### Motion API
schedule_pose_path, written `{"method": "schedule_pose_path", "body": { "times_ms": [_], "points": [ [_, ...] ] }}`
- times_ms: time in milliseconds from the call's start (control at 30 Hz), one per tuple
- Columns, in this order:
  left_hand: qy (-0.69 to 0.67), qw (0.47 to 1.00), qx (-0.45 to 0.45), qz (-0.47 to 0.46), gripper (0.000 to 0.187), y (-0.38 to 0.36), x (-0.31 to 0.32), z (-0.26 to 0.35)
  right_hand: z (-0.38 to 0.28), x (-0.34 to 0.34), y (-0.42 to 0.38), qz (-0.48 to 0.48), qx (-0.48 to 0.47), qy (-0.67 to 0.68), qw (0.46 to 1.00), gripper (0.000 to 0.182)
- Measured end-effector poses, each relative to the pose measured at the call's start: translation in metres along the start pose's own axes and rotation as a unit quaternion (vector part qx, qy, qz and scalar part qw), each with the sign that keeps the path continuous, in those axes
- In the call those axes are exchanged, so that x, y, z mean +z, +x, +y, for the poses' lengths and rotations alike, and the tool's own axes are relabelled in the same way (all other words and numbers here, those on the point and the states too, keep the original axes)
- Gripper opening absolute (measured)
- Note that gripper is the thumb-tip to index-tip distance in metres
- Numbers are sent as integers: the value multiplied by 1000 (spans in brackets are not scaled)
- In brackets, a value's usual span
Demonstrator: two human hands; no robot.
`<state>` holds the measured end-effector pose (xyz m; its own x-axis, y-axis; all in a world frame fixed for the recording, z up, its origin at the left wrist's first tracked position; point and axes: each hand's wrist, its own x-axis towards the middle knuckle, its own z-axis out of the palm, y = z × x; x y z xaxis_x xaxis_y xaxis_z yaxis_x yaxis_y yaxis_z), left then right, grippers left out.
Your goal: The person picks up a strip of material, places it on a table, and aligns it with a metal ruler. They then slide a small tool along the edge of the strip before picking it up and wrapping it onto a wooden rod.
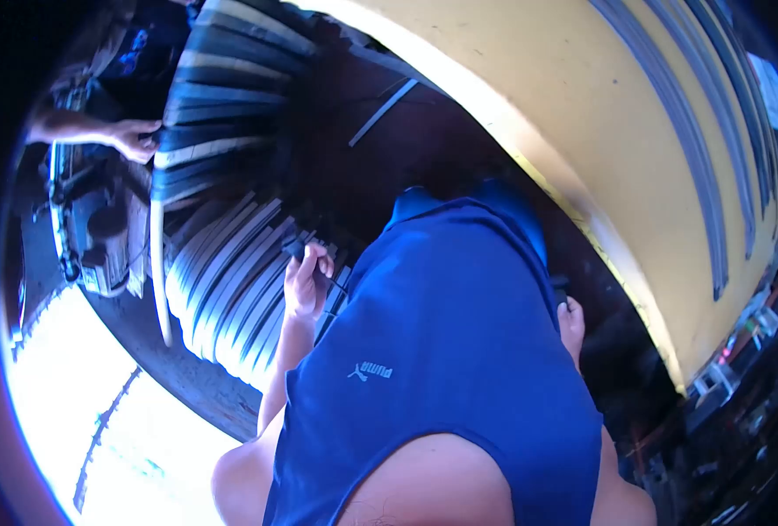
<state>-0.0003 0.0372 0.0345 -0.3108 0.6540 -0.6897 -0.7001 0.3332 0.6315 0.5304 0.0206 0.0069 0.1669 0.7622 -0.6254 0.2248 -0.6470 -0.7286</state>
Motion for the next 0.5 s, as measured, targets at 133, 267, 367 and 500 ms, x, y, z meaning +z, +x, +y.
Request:
{"method": "schedule_pose_path", "body": {
  "times_ms": [133, 267, 367, 500],
  "points": [
    [1, 998, 13, -57, 22, -2, 10, 12, -101, 45, 7, -37, 45, 67, 996, 32],
    [-21, 996, 68, -50, 21, -1, 24, 16, -143, 61, 17, -93, 42, 78, 992, 45],
    [-62, 994, 77, -51, 18, 2, 24, 15, -155, 66, 23, -140, 55, 51, 987, 54],
    [-94, 990, 79, -67, 22, -2, 13, 17, -177, 77, 25, -33, 93, 48, 994, 54]
  ]
}}
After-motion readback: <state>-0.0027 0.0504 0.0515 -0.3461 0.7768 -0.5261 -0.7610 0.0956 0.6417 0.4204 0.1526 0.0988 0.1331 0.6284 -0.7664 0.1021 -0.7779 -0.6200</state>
